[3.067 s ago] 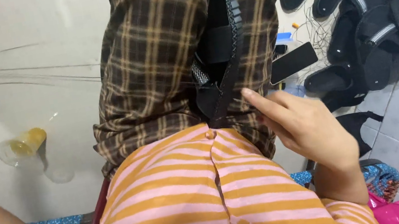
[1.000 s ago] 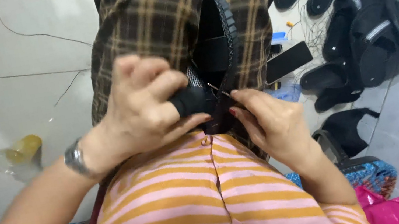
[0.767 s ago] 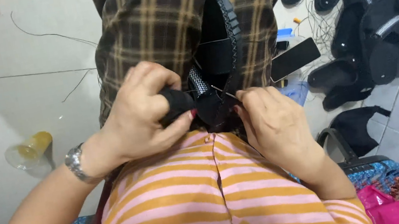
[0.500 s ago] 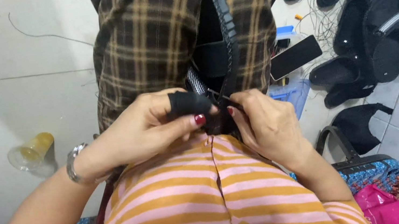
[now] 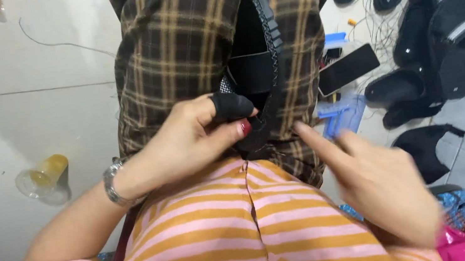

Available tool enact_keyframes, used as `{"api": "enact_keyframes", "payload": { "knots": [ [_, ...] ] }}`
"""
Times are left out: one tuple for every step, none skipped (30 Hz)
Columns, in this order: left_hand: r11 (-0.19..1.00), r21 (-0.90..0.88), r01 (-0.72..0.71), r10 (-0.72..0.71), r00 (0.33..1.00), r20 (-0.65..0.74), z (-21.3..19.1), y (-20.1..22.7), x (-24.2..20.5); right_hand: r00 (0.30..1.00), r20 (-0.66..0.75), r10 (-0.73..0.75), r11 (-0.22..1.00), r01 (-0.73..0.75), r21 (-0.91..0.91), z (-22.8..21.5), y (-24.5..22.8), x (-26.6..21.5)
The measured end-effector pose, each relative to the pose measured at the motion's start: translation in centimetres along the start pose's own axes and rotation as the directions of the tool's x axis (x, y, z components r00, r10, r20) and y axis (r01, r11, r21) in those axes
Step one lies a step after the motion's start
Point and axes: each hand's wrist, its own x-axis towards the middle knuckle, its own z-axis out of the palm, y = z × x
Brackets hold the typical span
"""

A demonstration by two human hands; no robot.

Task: Hand-stitching the upper part of a black sandal using a needle and thread.

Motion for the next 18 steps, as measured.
{"api": "enact_keyframes", "payload": {
  "knots": [
    [0.996,0.031,-0.085,0.086,0.995,-0.048,0.4,-0.3,-0.2,0.997,-0.076,-0.032,0.995,0.039,0.097,0.4,1.2,-1.3],
    [0.984,0.066,-0.167,0.173,0.981,-0.093,0.8,-0.6,-0.5,0.987,-0.153,-0.056,0.978,0.085,0.190,0.8,2.4,-2.5],
    [0.985,0.060,-0.160,0.165,0.982,-0.091,1.2,-1.3,-0.6,0.988,-0.144,-0.054,0.978,0.081,0.193,1.8,2.1,-1.2],
    [0.960,0.170,-0.222,0.245,0.960,-0.133,1.7,-1.9,-0.7,0.968,-0.247,-0.049,0.857,0.168,0.487,2.8,1.9,0.0],
    [0.912,0.290,-0.289,0.344,0.925,-0.160,1.8,-2.5,-0.2,0.933,-0.359,-0.005,0.649,0.277,0.709,3.8,1.9,1.8],
    [0.908,0.294,-0.298,0.353,0.923,-0.155,2.1,-2.8,0.1,0.930,-0.368,-0.001,0.652,0.279,0.705,5.2,1.8,3.0],
    [0.904,0.310,-0.294,0.364,0.910,-0.200,2.5,-3.0,-0.1,0.900,-0.431,0.065,0.539,0.332,0.774,6.7,1.6,4.1],
    [0.900,0.326,-0.288,0.375,0.894,-0.244,2.9,-3.3,-0.3,0.866,-0.481,0.139,0.417,0.389,0.821,8.2,1.4,5.0],
    [0.899,0.331,-0.287,0.376,0.893,-0.246,3.2,-3.7,-0.5,0.865,-0.484,0.136,0.415,0.394,0.820,8.7,1.3,5.0],
    [0.890,0.350,-0.291,0.396,0.874,-0.280,3.6,-4.0,-0.7,0.866,-0.479,0.145,0.294,0.425,0.856,9.2,1.2,4.9],
    [0.877,0.371,-0.307,0.427,0.850,-0.307,3.7,-4.2,-0.4,0.862,-0.482,0.156,0.177,0.456,0.872,9.5,1.2,5.1],
    [0.870,0.377,-0.317,0.439,0.846,-0.303,3.5,-3.9,-0.2,0.855,-0.494,0.157,0.181,0.466,0.866,9.2,1.6,5.6],
    [0.878,0.380,-0.291,0.420,0.849,-0.320,3.7,-3.6,-0.4,0.847,-0.509,0.152,0.241,0.468,0.850,9.0,1.8,5.5],
    [0.886,0.381,-0.265,0.401,0.852,-0.337,3.8,-3.4,-0.6,0.839,-0.524,0.146,0.299,0.467,0.832,8.9,1.9,5.4],
    [0.882,0.386,-0.270,0.406,0.850,-0.335,3.9,-3.7,-0.7,0.836,-0.530,0.146,0.300,0.473,0.828,8.8,1.7,5.4],
    [0.903,0.353,-0.246,0.374,0.856,-0.358,4.0,-3.9,-0.8,0.830,-0.538,0.148,0.315,0.476,0.821,8.6,1.5,5.3],
    [0.921,0.319,-0.222,0.338,0.862,-0.377,4.1,-4.2,-0.9,0.824,-0.546,0.152,0.329,0.478,0.814,8.5,1.2,5.2],
    [0.919,0.323,-0.226,0.343,0.861,-0.375,4.1,-4.3,-0.7,0.821,-0.551,0.153,0.329,0.483,0.811,8.9,1.2,5.7]
  ]
}}
